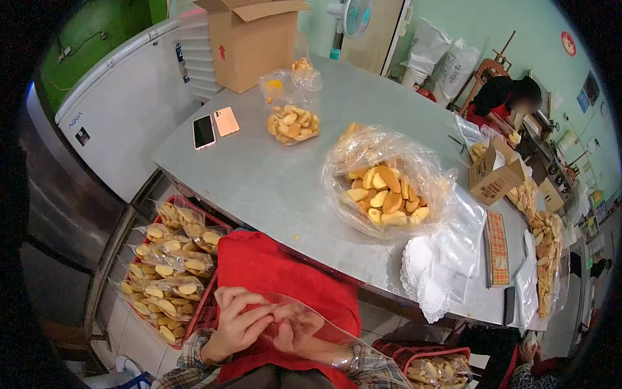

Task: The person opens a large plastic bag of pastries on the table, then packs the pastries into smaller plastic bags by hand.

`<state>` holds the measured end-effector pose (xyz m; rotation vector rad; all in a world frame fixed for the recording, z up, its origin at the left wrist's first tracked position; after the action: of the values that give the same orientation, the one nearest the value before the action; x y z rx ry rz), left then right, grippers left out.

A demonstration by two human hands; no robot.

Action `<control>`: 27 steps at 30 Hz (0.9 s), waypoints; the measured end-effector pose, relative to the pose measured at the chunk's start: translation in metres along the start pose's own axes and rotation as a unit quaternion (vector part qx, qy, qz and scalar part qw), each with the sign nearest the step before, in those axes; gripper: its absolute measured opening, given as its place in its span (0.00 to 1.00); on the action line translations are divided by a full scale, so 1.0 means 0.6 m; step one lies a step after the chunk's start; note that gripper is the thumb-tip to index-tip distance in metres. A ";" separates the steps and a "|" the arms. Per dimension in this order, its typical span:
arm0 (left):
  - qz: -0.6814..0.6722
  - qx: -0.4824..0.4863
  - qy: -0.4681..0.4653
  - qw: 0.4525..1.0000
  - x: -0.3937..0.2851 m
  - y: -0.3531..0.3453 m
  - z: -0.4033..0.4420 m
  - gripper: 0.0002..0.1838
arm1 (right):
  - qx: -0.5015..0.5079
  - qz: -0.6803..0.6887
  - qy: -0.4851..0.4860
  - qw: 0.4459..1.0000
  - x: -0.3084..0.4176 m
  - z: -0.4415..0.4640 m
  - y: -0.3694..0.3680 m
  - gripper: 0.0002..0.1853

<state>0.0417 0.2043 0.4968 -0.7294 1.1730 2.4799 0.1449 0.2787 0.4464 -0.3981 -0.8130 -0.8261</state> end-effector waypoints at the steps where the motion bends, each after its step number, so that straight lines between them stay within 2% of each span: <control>1: -0.014 0.000 -0.014 1.000 0.000 -0.002 -0.005 0.14 | 0.077 -0.031 -0.013 0.996 -0.006 -0.006 -0.006 0.07; 2: -0.047 -0.012 -0.006 0.999 0.000 -0.004 -0.001 0.10 | -0.080 0.052 0.073 0.993 -0.009 -0.011 -0.012 0.06; 3: -0.049 -0.013 -0.005 0.999 0.006 -0.005 -0.001 0.10 | -0.079 0.051 0.072 0.993 -0.017 -0.015 -0.022 0.06; 5: -0.080 -0.011 0.034 0.996 0.026 -0.005 -0.001 0.05 | -0.077 0.254 0.041 0.963 -0.039 -0.025 -0.029 0.07; 6: -0.117 -0.006 0.055 0.992 0.033 0.002 0.004 0.02 | -0.119 0.339 -0.009 0.933 -0.059 -0.036 -0.030 0.10; 7: -0.117 -0.006 0.050 0.992 0.038 0.007 0.004 0.02 | -0.120 0.339 -0.004 0.933 -0.069 -0.039 -0.025 0.10; 9: -0.182 -0.037 0.058 0.981 0.051 0.016 0.000 0.03 | -0.035 0.106 -0.015 0.994 -0.076 -0.005 -0.021 0.12; 10: -0.175 -0.062 0.062 0.981 0.061 0.014 0.001 0.02 | 0.008 -0.015 -0.024 1.000 -0.073 0.027 -0.019 0.13; 11: -0.190 -0.073 0.107 0.973 0.089 0.007 -0.007 0.02 | 0.052 -0.136 -0.034 0.989 -0.072 0.053 -0.021 0.15; 13: -0.142 -0.152 0.131 0.969 0.122 -0.010 -0.006 0.12 | 0.100 -0.313 0.058 0.943 -0.057 0.098 -0.039 0.32; 14: -0.309 -0.187 0.174 0.916 0.122 -0.033 -0.004 0.21 | 0.094 -0.315 0.057 0.943 -0.071 0.108 -0.044 0.32; 15: -0.466 -0.217 0.211 0.832 0.118 -0.065 -0.001 0.32 | 0.063 -0.254 0.048 0.964 -0.094 0.116 -0.048 0.33; 16: -0.516 -0.143 0.232 0.812 0.122 -0.106 -0.004 0.47 | 0.032 -0.190 0.040 0.980 -0.108 0.130 -0.055 0.33; 17: -0.464 -0.177 0.203 0.844 0.109 -0.136 -0.008 0.51 | 0.062 -0.231 0.101 0.966 -0.110 0.147 -0.075 0.36; 19: -0.492 -0.181 0.272 0.807 0.099 -0.164 -0.022 0.52 | -0.013 -0.136 0.130 0.982 -0.118 0.156 -0.089 0.40; 20: -0.492 -0.180 0.268 0.809 0.103 -0.166 -0.024 0.52 | -0.015 -0.135 0.134 0.981 -0.118 0.157 -0.096 0.40; 22: -0.511 -0.184 0.291 0.788 0.115 -0.174 -0.033 0.52 | -0.102 0.043 0.001 0.994 -0.128 0.156 -0.087 0.29; 23: -0.509 -0.184 0.289 0.790 0.114 -0.175 -0.036 0.52 | -0.103 0.046 0.003 0.994 -0.137 0.147 -0.085 0.29; 25: -0.524 -0.170 0.304 0.777 0.111 -0.181 -0.038 0.52 | -0.053 -0.043 0.000 0.998 -0.153 0.139 -0.088 0.40; 26: -0.522 -0.171 0.305 0.778 0.113 -0.183 -0.041 0.52 | -0.054 -0.039 0.000 0.998 -0.161 0.131 -0.084 0.40; 27: -0.529 -0.159 0.309 0.774 0.115 -0.189 -0.045 0.50 | -0.038 -0.133 0.016 0.990 -0.145 0.134 -0.080 0.31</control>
<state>0.0465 0.2573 0.3721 -1.7742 0.2293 1.4499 0.0336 0.3393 0.4314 -0.3462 -0.8179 -1.1116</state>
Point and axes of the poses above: each hand's wrist, its own z-axis towards the middle knuckle, its own y-axis out of the back of the hand, x = y × z, the point moved 5 cm from there along z, towards the middle knuckle, and after that the axes turned 3 degrees about -x, right-handed, at the moved point
